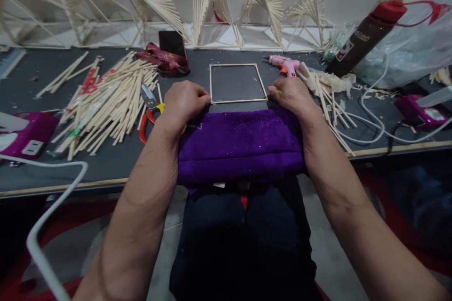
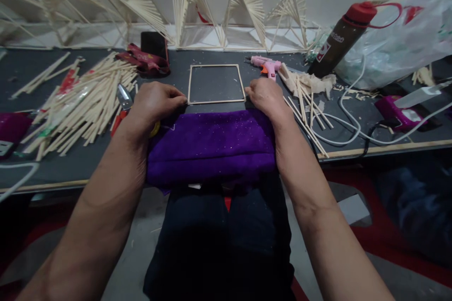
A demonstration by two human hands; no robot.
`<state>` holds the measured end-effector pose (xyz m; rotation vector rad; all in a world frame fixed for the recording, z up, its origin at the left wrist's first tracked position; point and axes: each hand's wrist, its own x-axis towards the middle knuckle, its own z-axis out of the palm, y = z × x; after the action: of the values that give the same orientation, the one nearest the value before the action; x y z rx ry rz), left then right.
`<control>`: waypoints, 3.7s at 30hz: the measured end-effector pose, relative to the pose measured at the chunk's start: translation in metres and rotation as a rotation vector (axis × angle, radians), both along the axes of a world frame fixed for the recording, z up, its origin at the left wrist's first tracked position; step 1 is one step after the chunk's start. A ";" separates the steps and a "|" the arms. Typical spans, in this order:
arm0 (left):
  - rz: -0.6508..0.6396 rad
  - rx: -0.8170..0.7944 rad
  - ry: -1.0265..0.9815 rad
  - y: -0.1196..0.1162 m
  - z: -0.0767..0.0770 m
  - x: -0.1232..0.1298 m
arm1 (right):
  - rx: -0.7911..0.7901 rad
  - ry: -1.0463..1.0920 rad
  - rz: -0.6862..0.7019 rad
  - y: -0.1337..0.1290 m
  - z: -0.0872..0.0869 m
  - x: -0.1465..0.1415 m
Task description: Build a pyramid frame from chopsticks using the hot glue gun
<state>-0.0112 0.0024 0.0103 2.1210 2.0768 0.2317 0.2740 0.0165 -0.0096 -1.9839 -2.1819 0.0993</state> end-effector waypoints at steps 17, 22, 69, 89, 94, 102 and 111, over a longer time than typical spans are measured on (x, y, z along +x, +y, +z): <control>0.055 -0.018 -0.218 0.005 -0.011 -0.003 | 0.113 0.139 -0.001 0.012 -0.021 -0.004; 0.090 -0.034 -0.271 0.005 -0.010 -0.004 | 0.096 0.152 -0.015 0.011 -0.019 -0.005; 0.182 0.038 -0.120 0.044 -0.009 0.017 | 0.044 0.354 -0.068 0.054 -0.015 -0.013; -0.274 0.082 -0.067 0.026 -0.018 0.011 | -0.149 0.366 0.181 0.004 0.006 0.003; -0.296 0.028 -0.121 0.027 -0.016 0.011 | -0.125 0.352 0.276 0.011 -0.001 0.007; -0.329 0.020 -0.051 0.026 -0.016 0.012 | -0.062 0.323 0.334 0.019 -0.009 0.008; -0.324 0.026 -0.094 0.024 -0.012 0.011 | 0.131 0.407 0.168 0.032 0.004 0.005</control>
<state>-0.0005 0.0264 -0.0013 2.3697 1.6566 0.3083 0.2785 0.0485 -0.0052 -1.5471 -2.0231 0.3426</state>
